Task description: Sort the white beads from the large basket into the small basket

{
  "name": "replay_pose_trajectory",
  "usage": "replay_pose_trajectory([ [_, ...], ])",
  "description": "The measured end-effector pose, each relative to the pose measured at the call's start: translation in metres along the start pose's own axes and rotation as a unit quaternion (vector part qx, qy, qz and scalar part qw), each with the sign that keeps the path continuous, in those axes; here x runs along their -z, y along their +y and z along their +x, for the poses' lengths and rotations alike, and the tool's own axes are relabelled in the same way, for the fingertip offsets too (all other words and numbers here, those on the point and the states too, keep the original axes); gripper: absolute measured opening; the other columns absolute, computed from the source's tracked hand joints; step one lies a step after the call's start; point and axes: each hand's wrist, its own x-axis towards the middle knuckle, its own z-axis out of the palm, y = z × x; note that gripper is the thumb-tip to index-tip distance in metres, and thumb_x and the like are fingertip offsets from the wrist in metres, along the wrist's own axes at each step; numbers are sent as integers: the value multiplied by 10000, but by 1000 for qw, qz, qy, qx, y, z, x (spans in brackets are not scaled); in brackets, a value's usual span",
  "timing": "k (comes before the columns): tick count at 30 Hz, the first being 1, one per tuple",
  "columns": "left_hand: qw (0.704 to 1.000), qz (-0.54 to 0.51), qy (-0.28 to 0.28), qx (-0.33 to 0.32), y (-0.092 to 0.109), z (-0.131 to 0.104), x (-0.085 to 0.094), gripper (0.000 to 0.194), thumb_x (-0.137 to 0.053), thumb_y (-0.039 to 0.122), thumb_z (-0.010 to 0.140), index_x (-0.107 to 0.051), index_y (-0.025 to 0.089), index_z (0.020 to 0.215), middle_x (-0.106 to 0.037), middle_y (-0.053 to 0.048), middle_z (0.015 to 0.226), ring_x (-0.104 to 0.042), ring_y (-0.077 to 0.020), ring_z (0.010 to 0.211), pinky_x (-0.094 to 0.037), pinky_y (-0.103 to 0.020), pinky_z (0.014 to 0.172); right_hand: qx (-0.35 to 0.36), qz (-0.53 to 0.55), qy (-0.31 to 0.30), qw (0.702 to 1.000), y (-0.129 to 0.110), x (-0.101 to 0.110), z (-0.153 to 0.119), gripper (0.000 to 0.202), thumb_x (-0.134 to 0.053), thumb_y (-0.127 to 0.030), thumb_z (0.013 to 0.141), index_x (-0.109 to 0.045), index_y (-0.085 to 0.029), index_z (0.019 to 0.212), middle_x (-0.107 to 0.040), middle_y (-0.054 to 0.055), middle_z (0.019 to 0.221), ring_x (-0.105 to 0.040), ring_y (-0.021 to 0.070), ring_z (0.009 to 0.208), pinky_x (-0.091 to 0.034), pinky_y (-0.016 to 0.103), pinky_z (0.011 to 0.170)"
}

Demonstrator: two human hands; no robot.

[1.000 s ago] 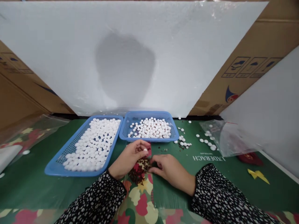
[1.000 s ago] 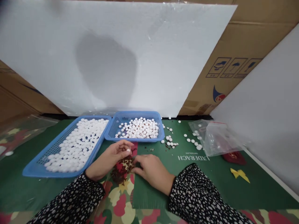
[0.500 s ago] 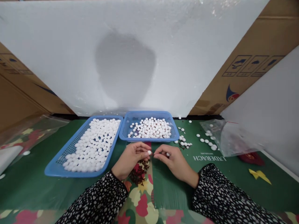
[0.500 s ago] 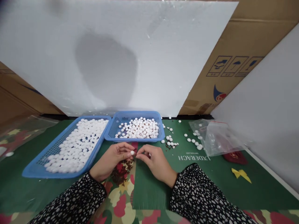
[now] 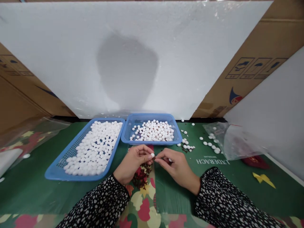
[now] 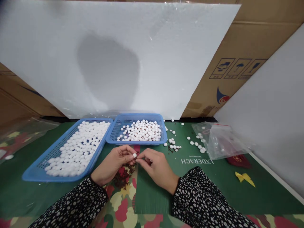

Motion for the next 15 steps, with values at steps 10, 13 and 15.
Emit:
replay_pose_trajectory([
  [10,991,122,47,-38,10,-2,-5,58,-676,210,768,-676,159,796,-669,-24,784,-577,-150,737,-444,-269,703,-64,20,-16,998,-2,-1,0,25,-626,-222,920,-632,-212,897,-395,-69,593,-415,135,532,-289,240,532],
  [13,991,116,49,-37,9,-2,-4,63,-680,212,762,-677,159,796,-668,-24,777,-575,-149,723,-446,-267,688,-70,27,-7,997,-2,-1,0,47,-625,-242,919,-640,-212,886,-381,-68,592,-396,138,533,-281,244,534],
  [15,993,104,45,-36,7,-1,-3,61,-679,209,764,-675,156,793,-658,-18,756,-564,-140,697,-440,-259,667,-68,34,-5,997,-1,-2,-1,75,-618,-248,925,-650,-211,867,-390,-63,592,-389,141,537,-282,247,536],
])
